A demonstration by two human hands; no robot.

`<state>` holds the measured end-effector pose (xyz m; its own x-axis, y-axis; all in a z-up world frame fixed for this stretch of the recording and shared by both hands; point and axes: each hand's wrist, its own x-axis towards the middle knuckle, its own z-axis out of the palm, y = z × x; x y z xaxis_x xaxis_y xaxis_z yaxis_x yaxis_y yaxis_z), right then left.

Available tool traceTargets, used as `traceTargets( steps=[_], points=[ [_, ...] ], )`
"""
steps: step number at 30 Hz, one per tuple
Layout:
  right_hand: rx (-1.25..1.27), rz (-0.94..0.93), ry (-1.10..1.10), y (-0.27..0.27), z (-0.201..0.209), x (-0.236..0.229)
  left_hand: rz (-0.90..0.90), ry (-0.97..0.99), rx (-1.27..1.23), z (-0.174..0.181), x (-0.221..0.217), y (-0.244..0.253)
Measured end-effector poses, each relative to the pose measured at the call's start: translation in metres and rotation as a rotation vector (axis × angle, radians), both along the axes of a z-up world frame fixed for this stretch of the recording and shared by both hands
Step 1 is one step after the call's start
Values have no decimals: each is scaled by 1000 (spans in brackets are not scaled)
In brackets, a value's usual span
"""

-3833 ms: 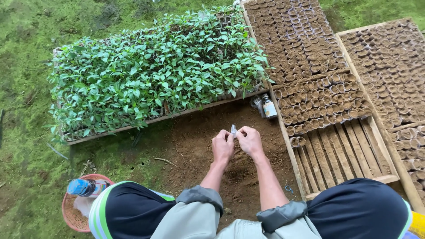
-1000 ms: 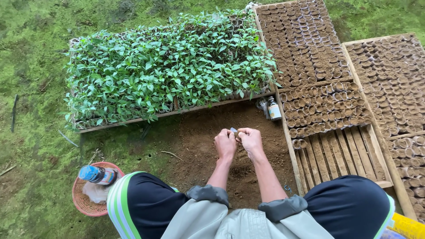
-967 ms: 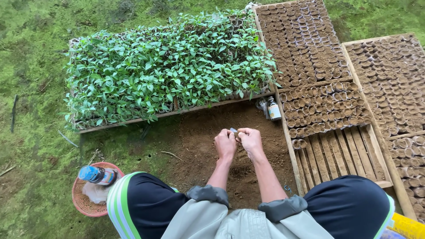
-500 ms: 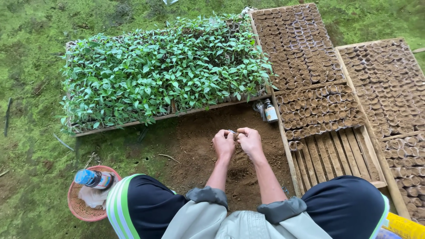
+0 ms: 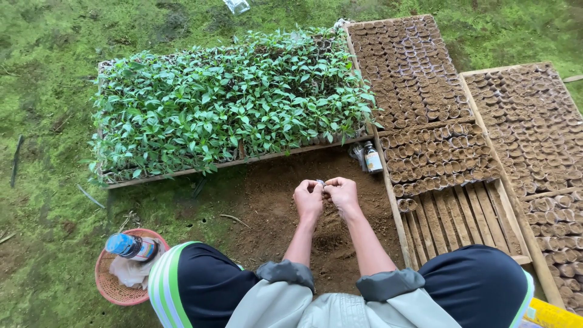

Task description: Folding paper sheets into seedling cups, filling them with soil, and arranging them in a wooden tray.

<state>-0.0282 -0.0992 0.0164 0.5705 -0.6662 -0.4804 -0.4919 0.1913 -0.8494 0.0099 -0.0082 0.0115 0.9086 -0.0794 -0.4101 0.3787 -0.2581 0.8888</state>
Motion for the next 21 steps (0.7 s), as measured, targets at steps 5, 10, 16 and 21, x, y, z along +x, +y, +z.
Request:
traceTargets(
  steps=[5, 10, 16, 21],
  points=[
    [93, -6, -71, -9, 15, -1, 292, 342, -356, -13, -5, 7],
    [96, 8, -82, -7, 28, -7, 275, 671, -725, -53, 1, -6],
    [-71, 59, -14, -4, 17, -8, 284, 528, -709, -67, 2, -9],
    [-401, 197, 305, -10, 11, -6, 256, 450, -652, -42, -2, -8]
  ],
)
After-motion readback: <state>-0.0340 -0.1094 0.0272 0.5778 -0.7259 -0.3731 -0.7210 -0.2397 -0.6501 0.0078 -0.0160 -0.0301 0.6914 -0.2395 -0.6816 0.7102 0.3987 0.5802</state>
